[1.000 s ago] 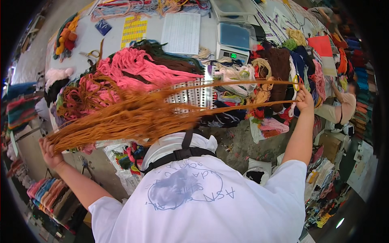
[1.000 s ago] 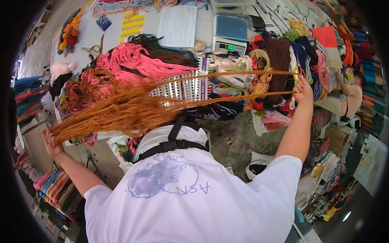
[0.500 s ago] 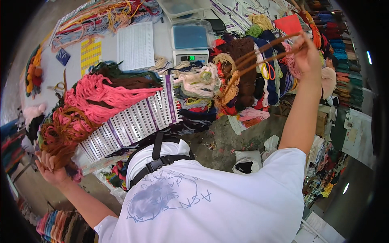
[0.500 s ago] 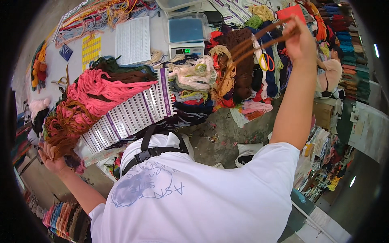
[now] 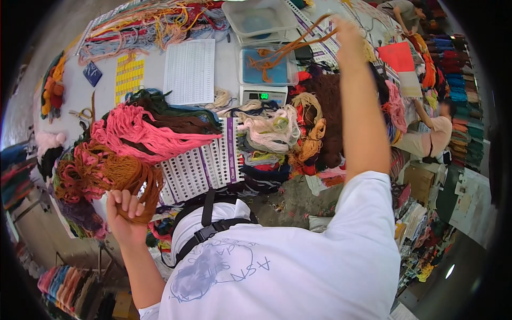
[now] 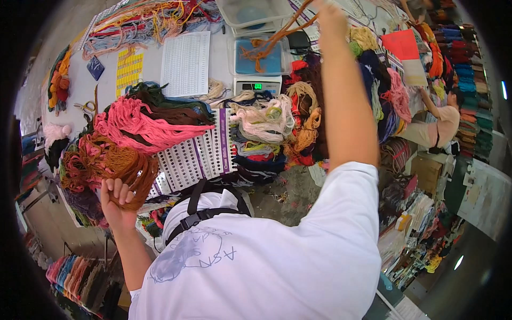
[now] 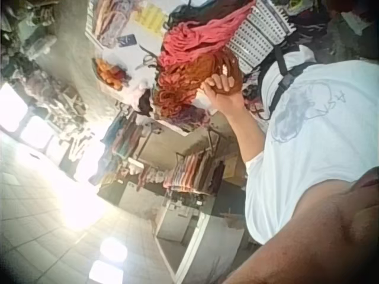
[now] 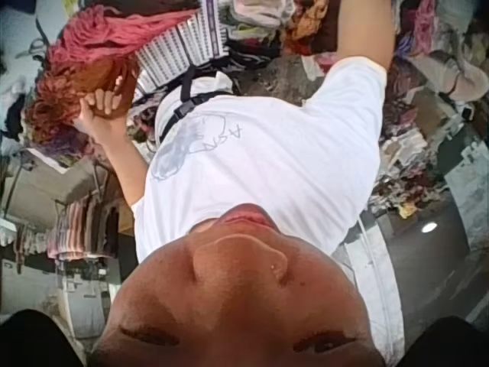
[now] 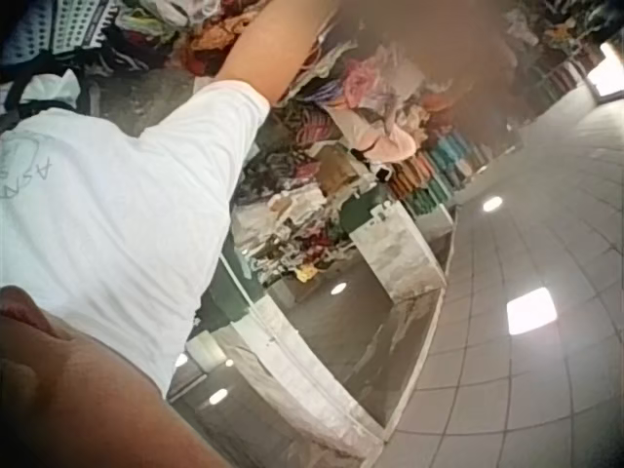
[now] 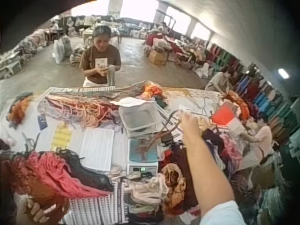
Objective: Organizing, weighing, and sorting bundles of yarn onto color cards at a factory workbench.
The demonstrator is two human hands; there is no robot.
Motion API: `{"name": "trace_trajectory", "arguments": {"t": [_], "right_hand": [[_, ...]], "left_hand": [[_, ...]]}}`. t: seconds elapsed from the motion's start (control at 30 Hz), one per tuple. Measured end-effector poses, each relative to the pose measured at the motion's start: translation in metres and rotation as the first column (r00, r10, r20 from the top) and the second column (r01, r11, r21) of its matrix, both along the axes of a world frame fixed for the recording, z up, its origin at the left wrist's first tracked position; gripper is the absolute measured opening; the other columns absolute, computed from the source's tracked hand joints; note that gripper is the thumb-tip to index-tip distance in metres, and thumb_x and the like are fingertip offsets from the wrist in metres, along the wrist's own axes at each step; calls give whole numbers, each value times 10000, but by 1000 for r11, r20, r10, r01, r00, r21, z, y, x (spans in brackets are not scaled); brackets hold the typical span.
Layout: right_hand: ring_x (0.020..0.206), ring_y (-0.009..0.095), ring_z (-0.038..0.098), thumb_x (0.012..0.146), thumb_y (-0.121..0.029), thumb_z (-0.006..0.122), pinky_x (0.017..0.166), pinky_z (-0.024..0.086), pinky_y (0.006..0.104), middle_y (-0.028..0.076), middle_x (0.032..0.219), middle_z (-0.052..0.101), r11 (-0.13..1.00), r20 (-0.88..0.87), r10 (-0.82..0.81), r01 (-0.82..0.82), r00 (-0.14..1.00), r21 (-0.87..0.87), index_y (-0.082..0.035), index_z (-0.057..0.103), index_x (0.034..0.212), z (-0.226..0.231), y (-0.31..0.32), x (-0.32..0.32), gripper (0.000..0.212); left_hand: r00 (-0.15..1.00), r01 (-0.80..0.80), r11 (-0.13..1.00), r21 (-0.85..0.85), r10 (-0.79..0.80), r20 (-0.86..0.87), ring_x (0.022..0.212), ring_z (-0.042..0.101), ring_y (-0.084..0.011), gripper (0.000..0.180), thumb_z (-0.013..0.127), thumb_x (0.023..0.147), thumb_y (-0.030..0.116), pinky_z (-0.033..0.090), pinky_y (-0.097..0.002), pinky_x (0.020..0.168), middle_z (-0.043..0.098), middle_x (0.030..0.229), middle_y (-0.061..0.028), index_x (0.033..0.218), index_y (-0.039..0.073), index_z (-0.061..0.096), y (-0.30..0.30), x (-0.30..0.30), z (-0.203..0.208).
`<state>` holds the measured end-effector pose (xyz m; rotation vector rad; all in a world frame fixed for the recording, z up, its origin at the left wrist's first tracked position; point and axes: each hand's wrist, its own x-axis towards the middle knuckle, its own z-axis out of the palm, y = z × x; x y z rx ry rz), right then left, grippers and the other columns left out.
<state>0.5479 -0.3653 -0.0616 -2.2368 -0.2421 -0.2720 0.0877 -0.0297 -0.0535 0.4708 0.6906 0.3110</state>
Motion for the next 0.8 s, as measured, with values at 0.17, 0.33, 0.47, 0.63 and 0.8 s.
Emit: {"name": "trace_trajectory", "arguments": {"t": [0.17,0.33,0.47,0.63,0.8], "right_hand": [[438,177,516,769,0,575,385,407,289,64,607,542,582,-828,94,644,553,497,-6,565,757,-229,-31,-31,17],[824,228,594,869,-139,551,723,501,322,109,876,597,317,-952,21,901,304,295,14,529,976,-264,-39,-100,188],[855,221,577,861,-171,569,736,470,345,92,927,594,377,-921,-18,855,390,355,-17,530,987,-274,-58,-114,203],[776,181,543,842,-219,611,693,447,344,44,849,572,398,-876,30,798,482,452,-62,551,969,-277,-65,-102,210],[757,165,532,833,-253,631,711,434,335,31,837,568,431,-874,62,777,482,459,-93,563,956,-278,-57,-94,213]], "left_hand": [[995,49,999,18,-47,-85,533,342,-89,214,388,973,247,332,-248,523,336,660,13,814,105,411,-9,9,2],[982,-53,999,-7,51,-184,555,369,-97,189,409,964,240,350,-254,554,366,678,7,844,95,430,-2,7,-6],[984,-31,999,-44,22,-179,597,388,-114,171,424,950,236,368,-273,611,384,702,-1,860,92,444,-8,17,-10],[980,-8,999,-36,1,-199,630,391,-121,163,419,944,227,370,-287,640,384,712,-4,859,91,448,-15,31,-15],[977,3,1000,-6,-4,-214,637,396,-124,161,413,945,219,375,-293,648,395,720,-6,852,92,446,-14,28,-21]]}}
